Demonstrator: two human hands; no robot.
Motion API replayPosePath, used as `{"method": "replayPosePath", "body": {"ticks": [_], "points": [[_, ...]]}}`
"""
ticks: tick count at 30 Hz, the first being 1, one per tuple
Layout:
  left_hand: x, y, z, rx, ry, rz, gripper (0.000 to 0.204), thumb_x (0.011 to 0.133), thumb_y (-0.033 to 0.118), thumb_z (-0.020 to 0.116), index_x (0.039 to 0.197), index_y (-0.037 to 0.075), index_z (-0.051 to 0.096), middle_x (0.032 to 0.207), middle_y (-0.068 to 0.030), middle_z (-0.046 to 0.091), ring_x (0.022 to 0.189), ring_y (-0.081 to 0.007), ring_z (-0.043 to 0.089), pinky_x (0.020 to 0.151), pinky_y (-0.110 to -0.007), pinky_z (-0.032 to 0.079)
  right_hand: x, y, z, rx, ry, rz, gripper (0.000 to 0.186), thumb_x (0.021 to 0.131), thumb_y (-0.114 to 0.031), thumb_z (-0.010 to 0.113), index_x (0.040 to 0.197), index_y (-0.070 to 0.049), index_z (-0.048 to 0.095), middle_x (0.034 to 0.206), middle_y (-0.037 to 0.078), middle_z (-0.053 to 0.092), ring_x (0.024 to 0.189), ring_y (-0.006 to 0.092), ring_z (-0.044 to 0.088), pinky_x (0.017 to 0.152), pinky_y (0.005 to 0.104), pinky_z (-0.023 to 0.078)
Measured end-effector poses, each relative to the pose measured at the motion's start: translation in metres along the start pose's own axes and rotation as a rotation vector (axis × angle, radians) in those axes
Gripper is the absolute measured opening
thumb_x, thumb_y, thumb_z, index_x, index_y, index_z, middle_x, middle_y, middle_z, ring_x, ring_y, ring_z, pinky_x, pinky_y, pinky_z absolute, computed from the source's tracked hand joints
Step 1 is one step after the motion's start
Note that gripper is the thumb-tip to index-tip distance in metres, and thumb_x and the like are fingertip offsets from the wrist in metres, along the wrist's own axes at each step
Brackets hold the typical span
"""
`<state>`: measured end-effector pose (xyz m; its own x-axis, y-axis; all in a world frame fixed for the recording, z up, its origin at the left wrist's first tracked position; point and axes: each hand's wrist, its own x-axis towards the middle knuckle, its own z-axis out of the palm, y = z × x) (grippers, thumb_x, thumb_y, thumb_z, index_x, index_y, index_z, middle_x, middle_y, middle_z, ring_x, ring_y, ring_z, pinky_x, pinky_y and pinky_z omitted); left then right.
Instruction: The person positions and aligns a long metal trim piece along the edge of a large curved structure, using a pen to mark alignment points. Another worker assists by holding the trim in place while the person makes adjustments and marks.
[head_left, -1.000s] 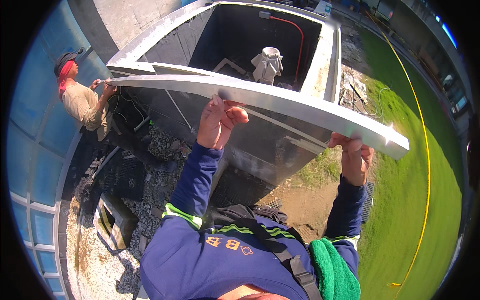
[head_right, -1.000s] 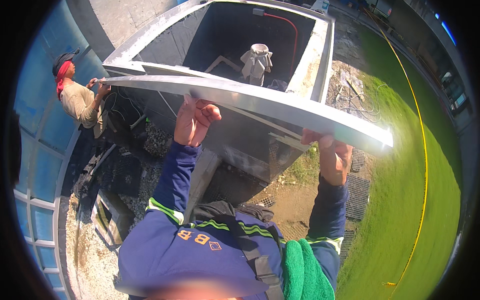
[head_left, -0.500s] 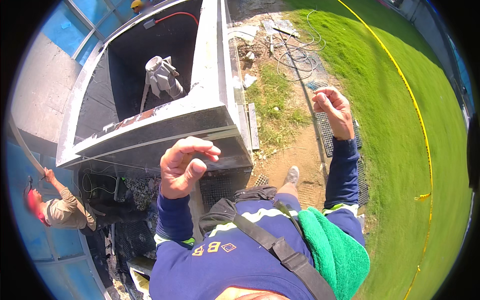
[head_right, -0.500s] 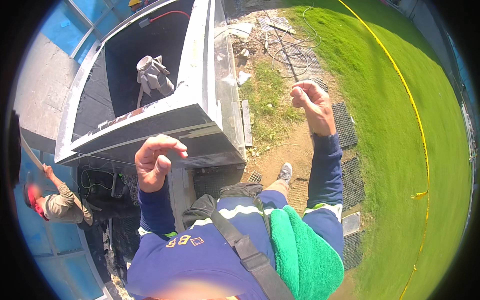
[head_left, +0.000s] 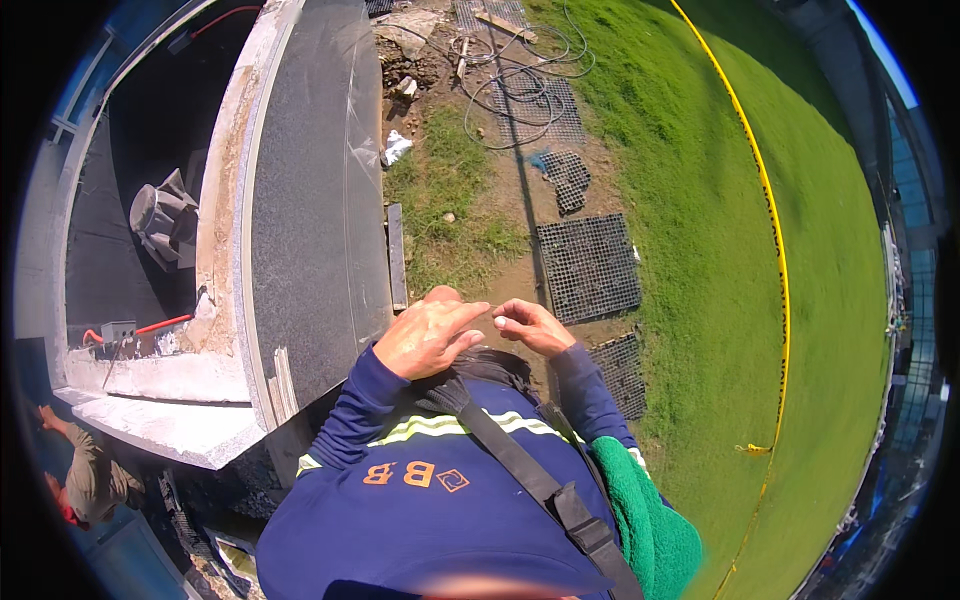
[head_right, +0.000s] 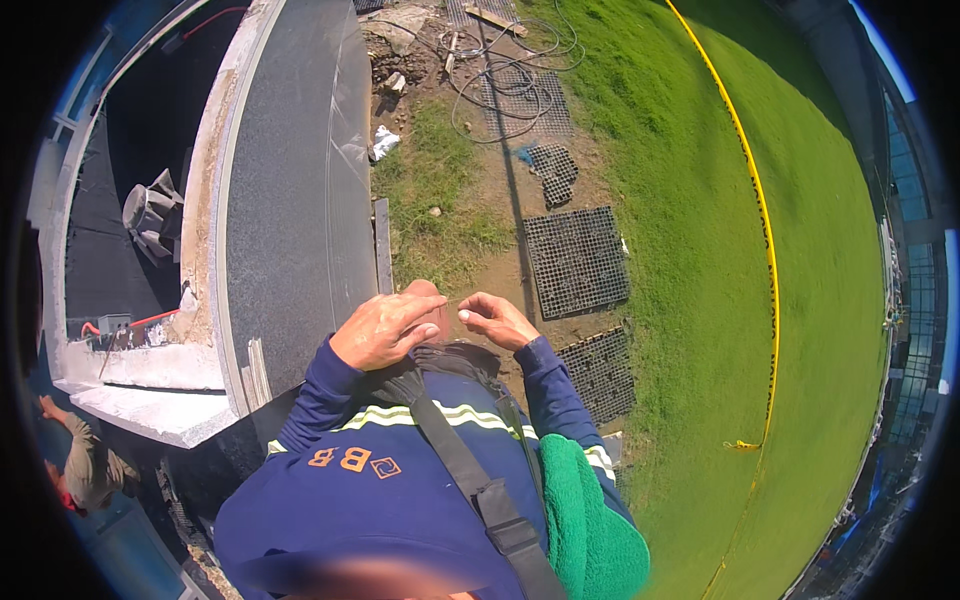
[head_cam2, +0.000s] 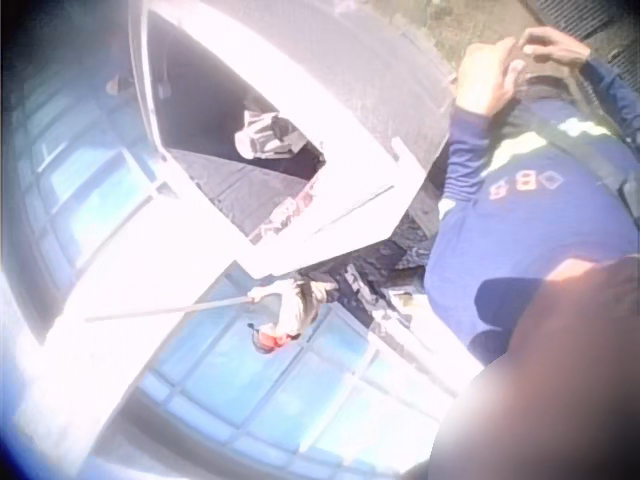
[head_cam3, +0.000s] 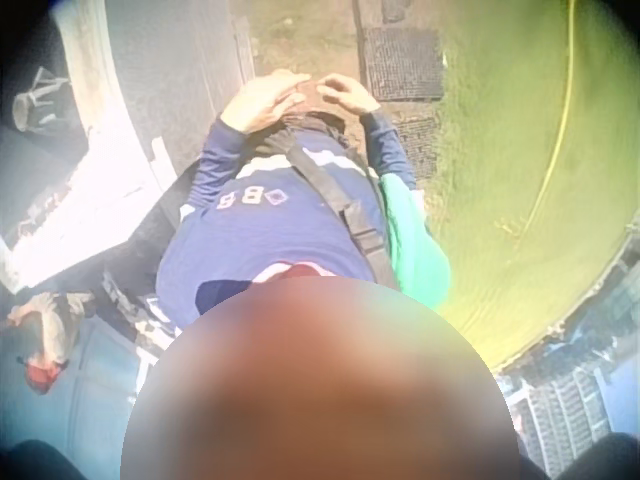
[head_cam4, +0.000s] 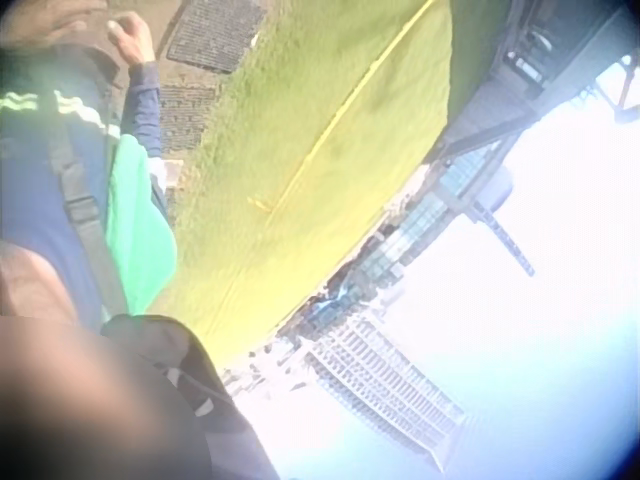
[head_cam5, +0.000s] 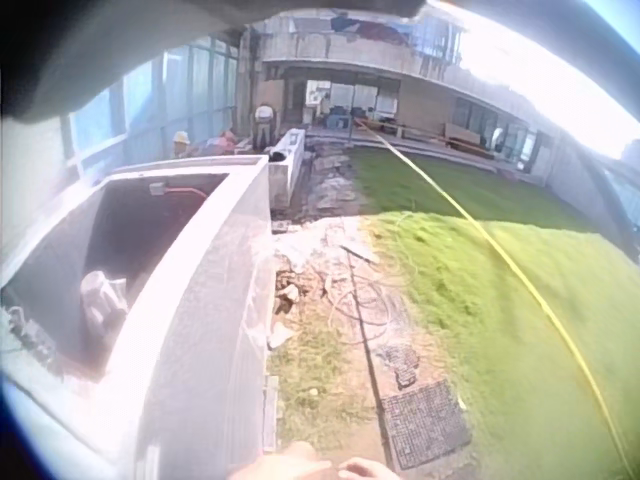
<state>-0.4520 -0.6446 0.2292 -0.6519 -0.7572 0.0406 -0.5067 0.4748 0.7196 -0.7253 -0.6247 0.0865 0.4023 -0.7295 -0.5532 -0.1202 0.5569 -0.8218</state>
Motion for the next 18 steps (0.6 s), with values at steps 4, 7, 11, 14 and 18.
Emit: {"method": "replayPosePath", "body": {"ticks": [4, 7, 11, 14, 18], "points": [[0.077, -0.063, -0.022, -0.025, 0.100, -0.149, 0.044, 0.098, 0.030, 0.071, 0.135, 0.007, 0.064, 0.108, -0.0197, 0.074, 0.103, -0.0392, 0.070, 0.089, -0.049, 0.054, 0.086, -0.057, -0.082, -0.064, 0.047, -0.063, 0.038, 0.103, -0.033, 0.071, 0.124, -0.003, 0.065, 0.107, 0.003, 0.069, 0.095, 0.0111, 0.065, 0.086, 0.0292, 0.054], [0.151, -0.130, -0.051, 0.066, 0.092, -0.272, 0.047, 0.096, 0.033, 0.071, 0.135, 0.008, 0.063, 0.111, -0.0207, 0.074, 0.104, -0.0404, 0.070, 0.090, -0.050, 0.054, 0.183, -0.084, -0.161, 0.069, 0.023, -0.055, 0.035, 0.103, -0.032, 0.071, 0.123, -0.003, 0.065, 0.107, 0.002, 0.068, 0.089, 0.0097, 0.065, 0.082, 0.0282, 0.055], [0.256, -0.201, -0.109, 0.215, -0.049, -0.447, 0.051, 0.095, 0.037, 0.072, 0.135, 0.006, 0.062, 0.110, -0.0217, 0.074, 0.104, -0.0402, 0.071, 0.087, -0.050, 0.055, 0.299, -0.061, -0.273, -0.010, 0.381, 0.045, 0.035, 0.102, -0.031, 0.073, 0.119, -0.001, 0.067, 0.097, 0.004, 0.072, 0.084, 0.0127, 0.068, 0.077, 0.0297, 0.056], [0.336, -0.239, -0.177, 0.200, 0.088, -0.314, 0.052, 0.098, 0.037, 0.070, 0.138, 0.005, 0.061, 0.114, -0.0229, 0.073, 0.103, -0.0415, 0.070, 0.088, -0.051, 0.055, 0.314, -0.019, -0.353, -0.430, 0.515, 0.343, 0.052, 0.094, -0.042, 0.077, 0.122, 0.002, 0.070, 0.101, 0.013, 0.079, 0.091, 0.0218, 0.075, 0.085, 0.0355, 0.058], [0.431, -0.270, -0.258, 0.224, 0.198, -0.203, 0.050, 0.097, 0.036, 0.072, 0.135, 0.004, 0.062, 0.107, -0.0196, 0.074, 0.099, -0.0390, 0.071, 0.084, -0.050, 0.056, 0.300, 0.004, -0.400, 0.178, 0.702, 0.687, 0.022, 0.100, -0.017, 0.073, 0.106, 0.003, 0.066, 0.073, 0.007, 0.064, 0.060, 0.0178, 0.061, 0.049, 0.0341, 0.049]]}}
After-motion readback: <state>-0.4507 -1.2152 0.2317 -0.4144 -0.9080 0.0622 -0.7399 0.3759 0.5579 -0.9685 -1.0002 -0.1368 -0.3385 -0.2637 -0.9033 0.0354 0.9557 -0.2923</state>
